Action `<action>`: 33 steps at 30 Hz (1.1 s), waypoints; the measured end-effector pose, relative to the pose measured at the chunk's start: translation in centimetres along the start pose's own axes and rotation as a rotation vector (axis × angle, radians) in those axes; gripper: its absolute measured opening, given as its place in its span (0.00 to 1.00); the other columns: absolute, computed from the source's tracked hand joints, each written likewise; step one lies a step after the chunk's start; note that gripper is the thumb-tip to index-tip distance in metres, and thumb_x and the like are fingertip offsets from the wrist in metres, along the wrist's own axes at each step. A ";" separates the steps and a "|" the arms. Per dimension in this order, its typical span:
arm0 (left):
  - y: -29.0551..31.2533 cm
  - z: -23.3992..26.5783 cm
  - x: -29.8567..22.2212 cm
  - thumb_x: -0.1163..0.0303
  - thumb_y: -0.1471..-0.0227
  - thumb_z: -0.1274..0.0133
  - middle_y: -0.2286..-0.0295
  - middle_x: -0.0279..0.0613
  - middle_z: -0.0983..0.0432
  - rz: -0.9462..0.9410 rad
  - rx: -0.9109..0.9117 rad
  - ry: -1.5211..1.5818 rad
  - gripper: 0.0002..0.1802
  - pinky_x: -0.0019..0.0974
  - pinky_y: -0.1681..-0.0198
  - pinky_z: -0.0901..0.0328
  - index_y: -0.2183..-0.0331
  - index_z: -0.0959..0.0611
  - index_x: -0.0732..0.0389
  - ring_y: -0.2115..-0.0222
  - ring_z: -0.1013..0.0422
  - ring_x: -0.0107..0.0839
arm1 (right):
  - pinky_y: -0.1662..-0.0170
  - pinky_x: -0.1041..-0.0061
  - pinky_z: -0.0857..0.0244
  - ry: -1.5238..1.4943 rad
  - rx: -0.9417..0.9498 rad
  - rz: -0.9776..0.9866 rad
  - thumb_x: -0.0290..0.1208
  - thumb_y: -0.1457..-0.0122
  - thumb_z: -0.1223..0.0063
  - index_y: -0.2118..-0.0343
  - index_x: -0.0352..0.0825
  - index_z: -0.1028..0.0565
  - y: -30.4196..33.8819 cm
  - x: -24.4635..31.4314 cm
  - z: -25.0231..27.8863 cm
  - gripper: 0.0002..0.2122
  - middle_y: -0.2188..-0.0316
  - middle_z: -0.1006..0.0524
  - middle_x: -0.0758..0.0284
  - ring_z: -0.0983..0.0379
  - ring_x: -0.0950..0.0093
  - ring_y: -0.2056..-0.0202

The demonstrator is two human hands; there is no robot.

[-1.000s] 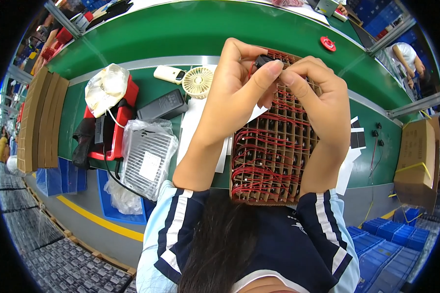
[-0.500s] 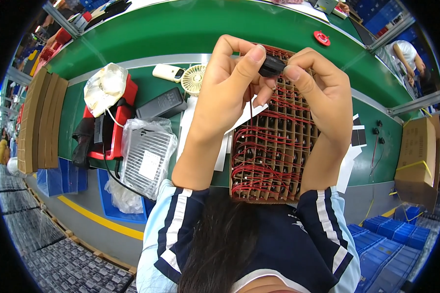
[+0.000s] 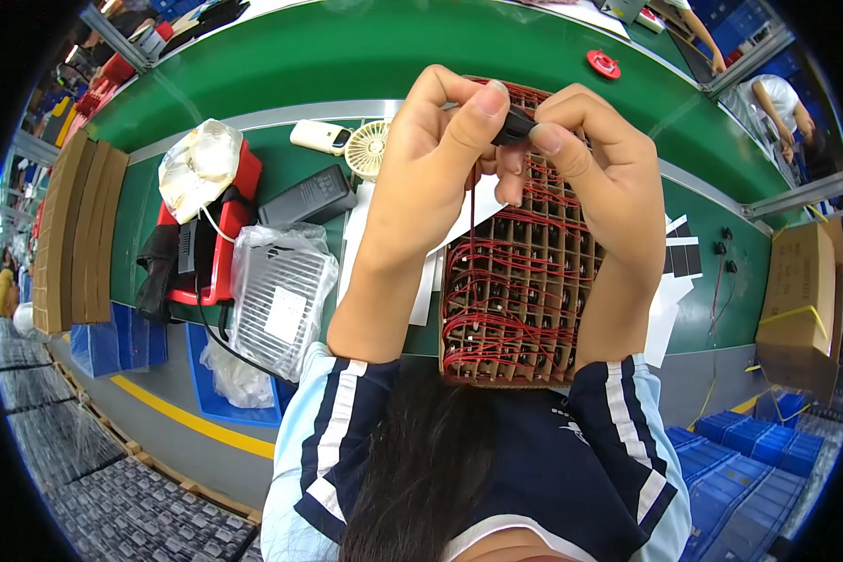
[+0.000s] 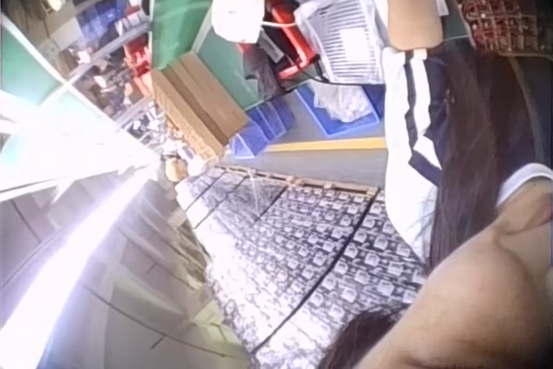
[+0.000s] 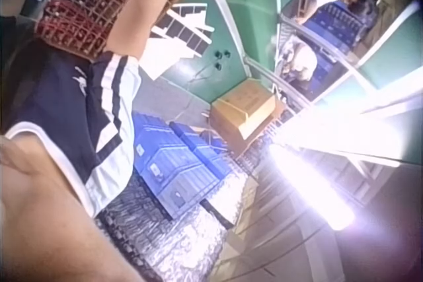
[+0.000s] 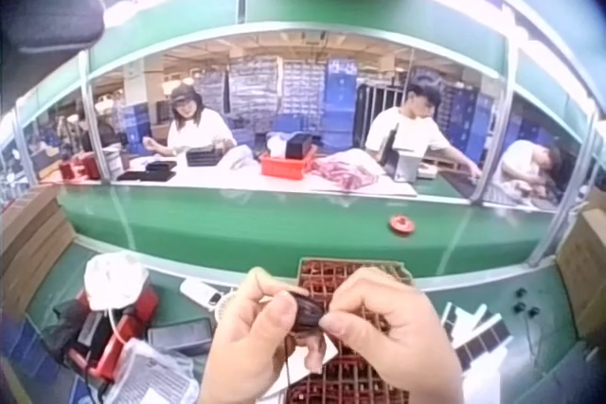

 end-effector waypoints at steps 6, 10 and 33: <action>0.2 -0.1 -1.4 0.65 0.49 0.52 0.78 0.39 0.30 -0.183 -0.034 -0.353 0.13 0.22 0.75 0.38 0.70 0.31 0.66 0.79 0.33 0.23 | 0.75 0.85 0.45 0.158 0.039 0.046 0.27 0.50 0.48 0.77 0.29 0.28 -0.1 0.0 0.3 0.06 0.79 0.33 0.70 0.37 0.82 0.78; 0.2 0.3 -2.0 0.68 0.55 0.46 0.76 0.33 0.31 -0.249 -0.070 -0.763 0.10 0.22 0.75 0.42 0.71 0.25 0.65 0.76 0.37 0.18 | 0.75 0.85 0.46 0.201 0.031 0.066 0.27 0.51 0.48 0.78 0.29 0.28 0.0 -0.1 0.8 0.07 0.78 0.33 0.70 0.38 0.82 0.78; 0.3 0.3 -1.3 0.69 0.53 0.48 0.84 0.43 0.29 0.002 -0.074 -0.363 0.14 0.19 0.88 0.47 0.70 0.34 0.68 0.89 0.34 0.22 | 0.74 0.84 0.45 0.187 -0.043 -0.052 0.32 0.52 0.46 0.77 0.31 0.26 0.2 -0.9 1.0 0.08 0.80 0.32 0.72 0.37 0.82 0.77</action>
Point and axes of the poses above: each hand's wrist, its own y-axis away from the middle knuckle, its own z-axis out of the back of the hand, x = y × z, the point moved 7 cm from there along -y, towards the middle knuckle
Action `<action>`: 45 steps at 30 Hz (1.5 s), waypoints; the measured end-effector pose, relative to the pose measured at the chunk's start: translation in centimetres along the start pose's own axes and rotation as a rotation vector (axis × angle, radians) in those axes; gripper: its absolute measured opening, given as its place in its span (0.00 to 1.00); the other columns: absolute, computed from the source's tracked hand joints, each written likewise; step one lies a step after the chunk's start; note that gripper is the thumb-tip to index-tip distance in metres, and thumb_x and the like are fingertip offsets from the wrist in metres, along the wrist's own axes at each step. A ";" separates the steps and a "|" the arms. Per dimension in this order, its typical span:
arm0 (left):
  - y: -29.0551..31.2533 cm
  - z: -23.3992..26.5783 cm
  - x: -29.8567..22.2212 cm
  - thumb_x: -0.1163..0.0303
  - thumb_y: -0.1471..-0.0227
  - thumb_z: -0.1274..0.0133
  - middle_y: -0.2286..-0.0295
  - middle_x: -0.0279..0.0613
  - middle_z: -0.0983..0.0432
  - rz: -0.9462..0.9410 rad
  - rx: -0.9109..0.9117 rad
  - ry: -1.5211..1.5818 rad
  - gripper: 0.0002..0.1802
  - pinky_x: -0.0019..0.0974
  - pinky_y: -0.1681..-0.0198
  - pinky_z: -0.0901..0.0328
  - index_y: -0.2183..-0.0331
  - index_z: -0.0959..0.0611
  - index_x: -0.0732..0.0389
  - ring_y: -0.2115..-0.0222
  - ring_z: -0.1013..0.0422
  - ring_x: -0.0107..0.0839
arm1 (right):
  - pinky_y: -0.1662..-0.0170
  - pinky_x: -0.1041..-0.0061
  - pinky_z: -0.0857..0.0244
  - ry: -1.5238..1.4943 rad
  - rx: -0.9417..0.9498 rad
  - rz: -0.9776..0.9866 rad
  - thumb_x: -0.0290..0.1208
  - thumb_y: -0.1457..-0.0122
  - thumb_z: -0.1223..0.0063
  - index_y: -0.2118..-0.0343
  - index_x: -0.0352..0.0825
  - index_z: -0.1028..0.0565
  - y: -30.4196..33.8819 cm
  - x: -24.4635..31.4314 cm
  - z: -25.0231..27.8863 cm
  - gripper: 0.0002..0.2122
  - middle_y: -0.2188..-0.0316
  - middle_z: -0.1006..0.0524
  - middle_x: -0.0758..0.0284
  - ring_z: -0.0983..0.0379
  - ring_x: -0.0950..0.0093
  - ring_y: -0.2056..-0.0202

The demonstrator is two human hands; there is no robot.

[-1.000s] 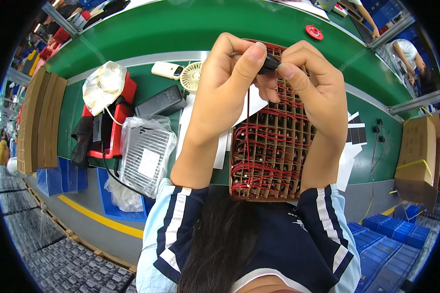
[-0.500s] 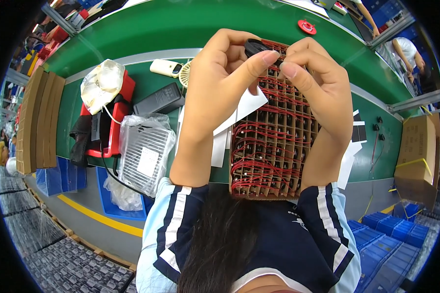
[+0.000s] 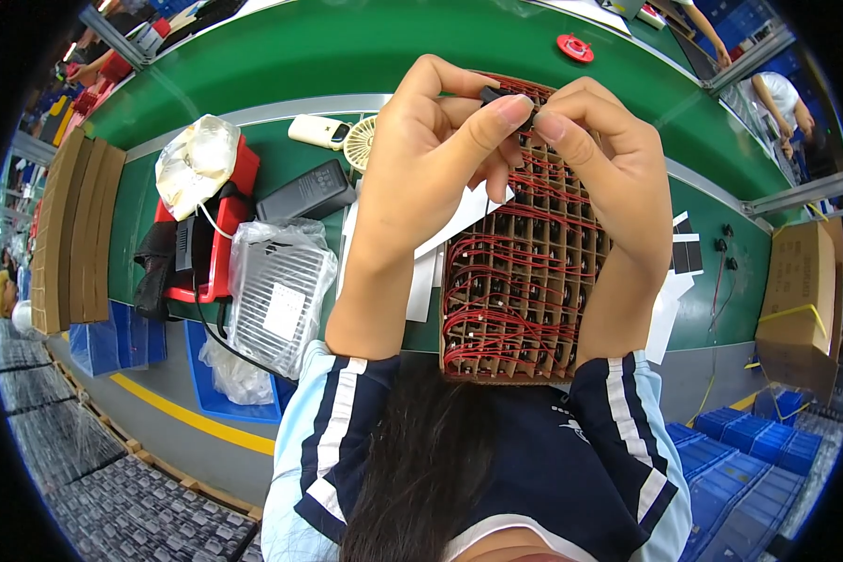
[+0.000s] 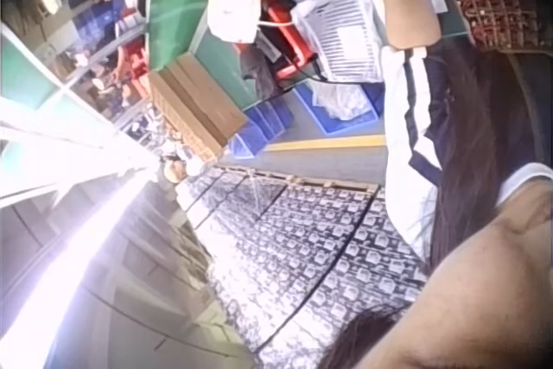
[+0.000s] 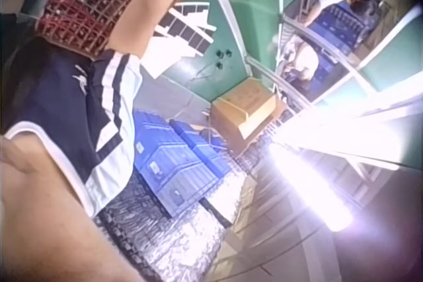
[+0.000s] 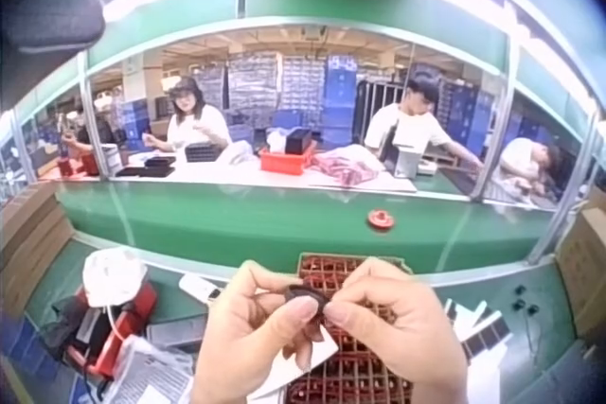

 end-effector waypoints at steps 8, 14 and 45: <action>-0.8 -0.5 1.0 0.68 0.50 0.52 0.83 0.44 0.29 0.043 0.113 0.090 0.13 0.20 0.88 0.47 0.69 0.34 0.67 0.89 0.34 0.23 | 0.77 0.85 0.47 0.014 -0.021 -0.117 0.31 0.52 0.46 0.79 0.29 0.28 0.0 0.0 0.5 0.09 0.83 0.33 0.72 0.39 0.85 0.80; -0.5 -0.8 0.9 0.69 0.49 0.55 0.80 0.41 0.29 0.079 0.154 0.117 0.11 0.19 0.84 0.43 0.66 0.35 0.65 0.86 0.33 0.23 | 0.76 0.86 0.48 -0.147 0.026 -0.195 0.26 0.51 0.49 0.80 0.29 0.30 -0.1 0.4 -0.2 0.07 0.81 0.33 0.72 0.40 0.86 0.79; 0.3 -0.8 0.0 0.68 0.48 0.55 0.78 0.39 0.29 0.002 0.144 0.088 0.12 0.19 0.85 0.47 0.65 0.37 0.63 0.86 0.35 0.21 | 0.71 0.82 0.47 -0.113 0.109 0.009 0.28 0.50 0.50 0.79 0.29 0.32 -0.1 0.7 -0.3 0.08 0.79 0.35 0.69 0.41 0.80 0.76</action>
Point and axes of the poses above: each hand's wrist, its own y-axis away from the middle knuckle, its own z-axis out of the back of the hand, x = y × z, the point moved 7 cm from there along -y, towards the middle knuckle
